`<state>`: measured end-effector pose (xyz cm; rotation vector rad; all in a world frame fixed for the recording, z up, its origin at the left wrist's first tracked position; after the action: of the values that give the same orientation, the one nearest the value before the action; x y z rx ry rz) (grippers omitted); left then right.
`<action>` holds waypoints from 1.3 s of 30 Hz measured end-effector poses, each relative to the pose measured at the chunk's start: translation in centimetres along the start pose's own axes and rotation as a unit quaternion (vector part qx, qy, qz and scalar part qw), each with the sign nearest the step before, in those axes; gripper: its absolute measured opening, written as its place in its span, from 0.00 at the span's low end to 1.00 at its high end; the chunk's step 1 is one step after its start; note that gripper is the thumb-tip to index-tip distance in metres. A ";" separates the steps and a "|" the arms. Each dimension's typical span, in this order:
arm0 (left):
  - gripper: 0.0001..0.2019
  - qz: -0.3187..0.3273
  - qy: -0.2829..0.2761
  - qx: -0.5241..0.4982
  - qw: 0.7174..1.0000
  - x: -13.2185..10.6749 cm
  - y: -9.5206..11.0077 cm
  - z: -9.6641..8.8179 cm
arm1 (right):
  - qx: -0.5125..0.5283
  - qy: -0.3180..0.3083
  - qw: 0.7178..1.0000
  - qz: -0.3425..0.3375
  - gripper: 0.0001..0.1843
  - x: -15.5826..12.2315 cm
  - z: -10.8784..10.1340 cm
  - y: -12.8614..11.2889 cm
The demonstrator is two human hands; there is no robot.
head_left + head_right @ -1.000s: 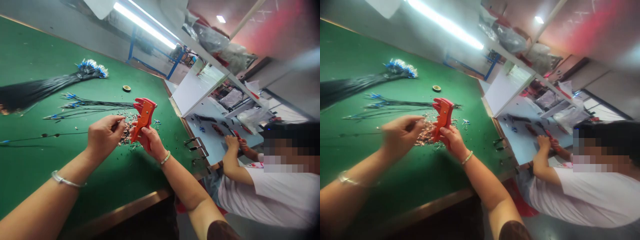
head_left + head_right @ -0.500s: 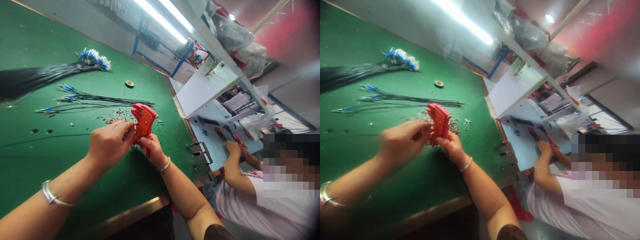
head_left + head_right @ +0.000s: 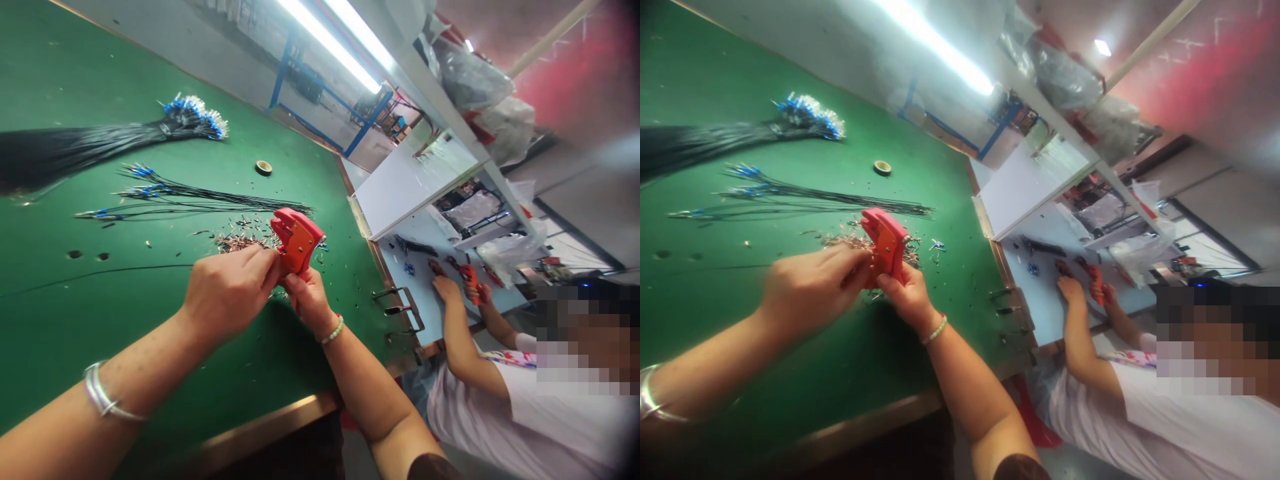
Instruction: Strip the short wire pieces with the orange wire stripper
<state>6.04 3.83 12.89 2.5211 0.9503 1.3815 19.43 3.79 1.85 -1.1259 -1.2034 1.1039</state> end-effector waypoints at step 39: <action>0.13 -0.103 0.019 -0.148 0.983 0.5 -4.1 -0.1 | 0.080 -0.060 0.994 0.040 0.25 0.0 -0.6 -3.6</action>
<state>4.22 7.39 11.78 2.1249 0.9049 1.3941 20.13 3.38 5.40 -1.0036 -1.1469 1.3208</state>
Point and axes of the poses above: each hand's wrist, its own x-axis towards the middle knuckle, its own z-axis out of the palm, y = z × x, the point moved 10 cm from there along x, towards the middle knuckle, and after that the axes turned 8 degrees about -x, right-handed, at the moved point
